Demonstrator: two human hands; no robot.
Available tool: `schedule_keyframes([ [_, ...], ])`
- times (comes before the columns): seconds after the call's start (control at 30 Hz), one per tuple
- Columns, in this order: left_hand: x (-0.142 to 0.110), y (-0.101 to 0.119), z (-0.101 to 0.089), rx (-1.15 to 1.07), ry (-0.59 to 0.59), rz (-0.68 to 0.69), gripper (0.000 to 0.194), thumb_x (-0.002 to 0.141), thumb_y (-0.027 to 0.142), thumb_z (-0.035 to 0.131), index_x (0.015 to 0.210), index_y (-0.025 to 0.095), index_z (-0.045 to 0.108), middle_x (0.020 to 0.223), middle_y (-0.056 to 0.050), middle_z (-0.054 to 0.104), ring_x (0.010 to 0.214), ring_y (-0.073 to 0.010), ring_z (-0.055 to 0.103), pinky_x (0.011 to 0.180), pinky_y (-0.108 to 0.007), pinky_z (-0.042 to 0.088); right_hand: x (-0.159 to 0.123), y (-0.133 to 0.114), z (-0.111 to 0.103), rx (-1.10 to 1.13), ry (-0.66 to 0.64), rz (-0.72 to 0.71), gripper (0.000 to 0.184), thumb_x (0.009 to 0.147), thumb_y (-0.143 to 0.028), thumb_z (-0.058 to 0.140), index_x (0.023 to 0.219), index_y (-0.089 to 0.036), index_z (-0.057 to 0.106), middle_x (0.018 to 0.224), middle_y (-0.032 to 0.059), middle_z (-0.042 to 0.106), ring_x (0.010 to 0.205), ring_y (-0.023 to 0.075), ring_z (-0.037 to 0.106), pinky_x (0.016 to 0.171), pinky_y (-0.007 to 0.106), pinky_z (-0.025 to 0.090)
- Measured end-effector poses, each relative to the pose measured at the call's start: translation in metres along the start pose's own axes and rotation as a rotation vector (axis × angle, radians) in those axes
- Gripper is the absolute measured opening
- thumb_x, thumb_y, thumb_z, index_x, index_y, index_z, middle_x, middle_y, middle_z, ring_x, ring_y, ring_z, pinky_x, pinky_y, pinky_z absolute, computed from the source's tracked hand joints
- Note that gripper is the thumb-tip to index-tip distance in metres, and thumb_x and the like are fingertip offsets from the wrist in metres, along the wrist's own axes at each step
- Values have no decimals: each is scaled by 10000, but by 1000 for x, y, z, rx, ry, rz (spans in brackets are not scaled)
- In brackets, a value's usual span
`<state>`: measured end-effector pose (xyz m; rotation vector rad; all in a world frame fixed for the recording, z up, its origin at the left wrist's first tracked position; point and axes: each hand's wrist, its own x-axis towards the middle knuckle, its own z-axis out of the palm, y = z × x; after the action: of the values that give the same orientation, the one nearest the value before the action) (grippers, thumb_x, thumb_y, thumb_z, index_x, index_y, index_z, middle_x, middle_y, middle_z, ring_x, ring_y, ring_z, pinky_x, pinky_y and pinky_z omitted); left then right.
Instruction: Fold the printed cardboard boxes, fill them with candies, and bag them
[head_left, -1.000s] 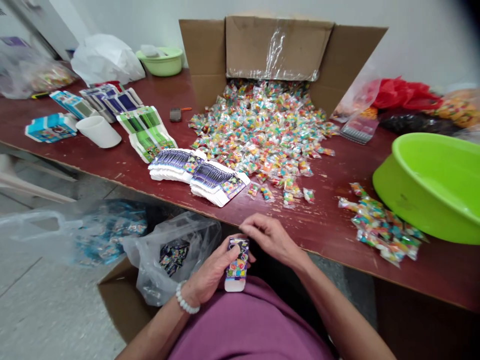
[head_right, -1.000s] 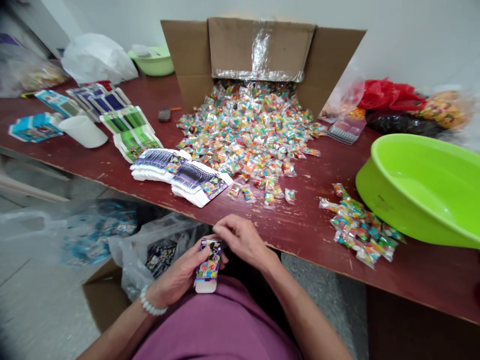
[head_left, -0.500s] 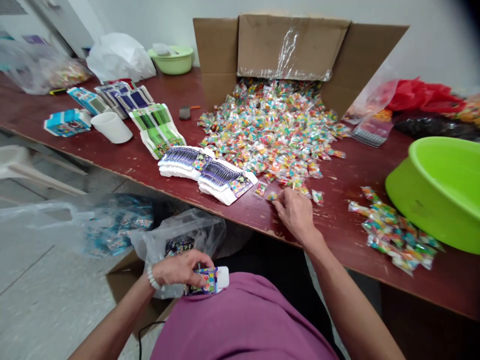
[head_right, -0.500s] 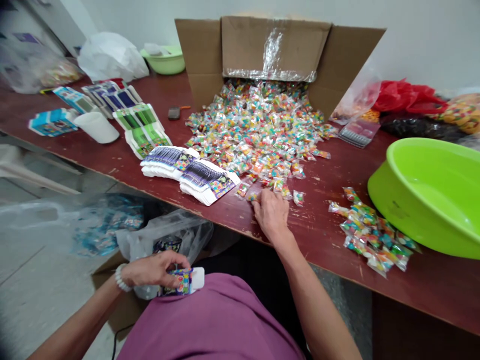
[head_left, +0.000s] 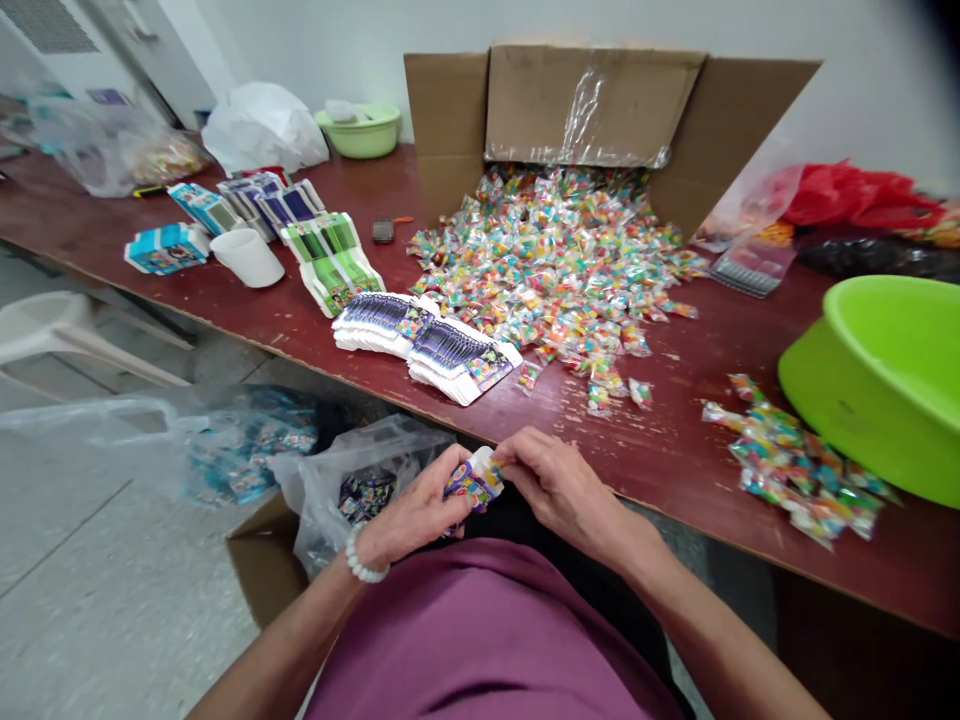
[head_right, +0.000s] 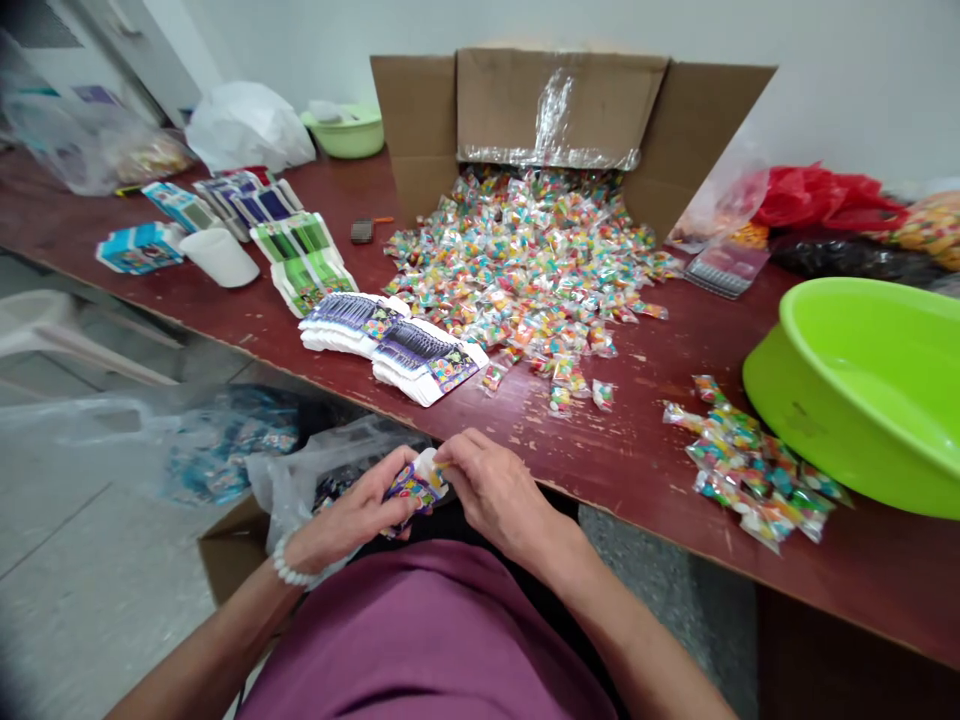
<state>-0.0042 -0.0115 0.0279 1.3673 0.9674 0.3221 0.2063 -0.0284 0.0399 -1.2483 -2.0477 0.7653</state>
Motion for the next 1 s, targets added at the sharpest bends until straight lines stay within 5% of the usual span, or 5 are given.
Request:
schedule_keyframes([
  [0.2,-2,5,5,-57,5,36,255,831,210,553,1078,220,490,904,20,536,657,-93,523,583,-221,462,2,-11,-2,-71,26,-52,123,966,-171,518,1049,-197,605,959,75,681,837,191,641,722,292,475],
  [0.37,-1,6,13,-313,-8,50,298,829,259,607,1100,212,492,966,-33,582,809,-170,602,554,-237,511,6,-7,-4,76,155,74,244,865,-161,631,1096,-201,565,812,9,689,639,146,619,591,252,454],
  [0.57,3,0,21,-495,53,135,294,827,301,665,1076,207,538,869,-7,606,648,-124,595,518,-217,498,5,-12,-5,260,-19,33,126,973,-237,546,1052,-226,644,913,13,727,766,146,670,691,259,495],
  [0.77,10,-4,30,-702,140,44,566,916,640,433,1203,167,555,755,-49,669,508,-161,619,464,-259,505,6,-7,6,269,271,227,66,900,-266,644,920,-205,660,822,16,651,676,147,595,622,272,472],
  [1.0,11,-1,32,-661,190,78,402,884,493,592,1105,160,639,837,-54,684,654,-182,657,454,-228,514,6,-8,11,355,295,329,322,759,-352,790,1008,-221,634,916,19,580,761,157,542,655,278,466],
])
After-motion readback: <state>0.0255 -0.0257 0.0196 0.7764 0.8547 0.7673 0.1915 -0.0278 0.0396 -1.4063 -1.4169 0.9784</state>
